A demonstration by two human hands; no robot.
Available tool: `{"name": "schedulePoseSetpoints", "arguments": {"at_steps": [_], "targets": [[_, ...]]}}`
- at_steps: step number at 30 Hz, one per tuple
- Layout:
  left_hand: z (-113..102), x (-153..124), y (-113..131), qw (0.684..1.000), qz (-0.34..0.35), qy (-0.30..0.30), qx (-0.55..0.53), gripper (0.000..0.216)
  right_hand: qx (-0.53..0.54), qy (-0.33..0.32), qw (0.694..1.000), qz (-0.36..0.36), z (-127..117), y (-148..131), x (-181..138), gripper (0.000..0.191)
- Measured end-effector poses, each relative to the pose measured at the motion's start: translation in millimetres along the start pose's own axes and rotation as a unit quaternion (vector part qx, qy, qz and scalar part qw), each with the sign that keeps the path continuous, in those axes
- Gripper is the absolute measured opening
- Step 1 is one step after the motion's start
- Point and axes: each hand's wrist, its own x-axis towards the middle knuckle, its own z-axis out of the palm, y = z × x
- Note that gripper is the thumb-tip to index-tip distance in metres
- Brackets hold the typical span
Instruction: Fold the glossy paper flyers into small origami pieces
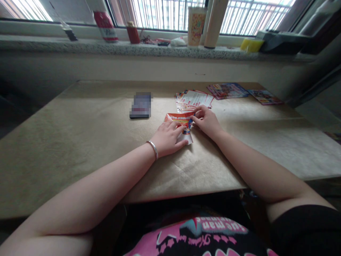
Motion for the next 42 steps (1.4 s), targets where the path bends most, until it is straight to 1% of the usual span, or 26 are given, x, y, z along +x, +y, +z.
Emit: {"name": "schedulePoseSetpoints", "arguments": {"at_steps": [3,4,6,9,10,14,16,18,22,24,28,32,34,38,42], "targets": [[-1,0,1,1.000,0.008,0.009,-0.005,0.051,0.036,0.020,0.999,0.031,-1,0,1,0.045],[-1,1,1,1.000,0.008,0.011,-0.006,0.049,0.057,0.019,0.997,0.048,-1,-1,1,0.049],[-1,1,0,1.000,0.006,0.015,-0.009,0.047,0.095,0.002,0.992,0.082,-2,-1,2,0.045],[-1,1,0,1.000,0.015,0.015,-0.010,0.048,0.114,-0.009,0.987,0.109,-3,0,4,0.026],[-1,1,0,1.000,0.020,0.015,-0.009,0.049,0.116,-0.006,0.987,0.113,-3,0,5,0.024],[-2,-1,1,0.999,0.033,0.012,-0.002,0.050,0.133,0.005,0.983,0.127,-2,0,7,0.027],[-2,-1,1,0.999,0.034,0.009,-0.003,0.050,0.128,0.000,0.984,0.123,-2,0,6,0.028],[-1,-2,0,0.999,0.034,0.004,-0.004,0.052,0.109,-0.018,0.988,0.113,-3,-1,5,0.029],[0,-2,-2,0.999,0.041,-0.004,0.000,0.057,0.045,-0.061,0.993,0.087,-3,-2,3,0.021],[0,-2,-2,0.999,0.041,-0.008,0.001,0.057,0.008,-0.065,0.995,0.076,-2,-2,3,0.018],[0,-2,-1,1.000,0.028,-0.002,-0.009,0.058,-0.045,-0.060,0.995,0.067,-1,1,2,0.020],[0,-1,-1,0.999,-0.001,-0.001,-0.033,0.064,-0.015,-0.052,0.997,0.059,-2,3,0,0.023],[-1,-2,-1,0.999,-0.006,-0.006,-0.040,0.063,0.008,-0.060,0.997,0.050,-5,1,-3,0.024],[-2,-2,-5,0.999,-0.004,-0.010,-0.053,0.055,0.033,-0.094,0.995,0.024,-10,-7,-10,0.025],[0,-3,-10,0.998,0.004,-0.016,-0.065,0.056,0.036,-0.105,0.994,0.012,-13,-11,-14,0.026]]}}
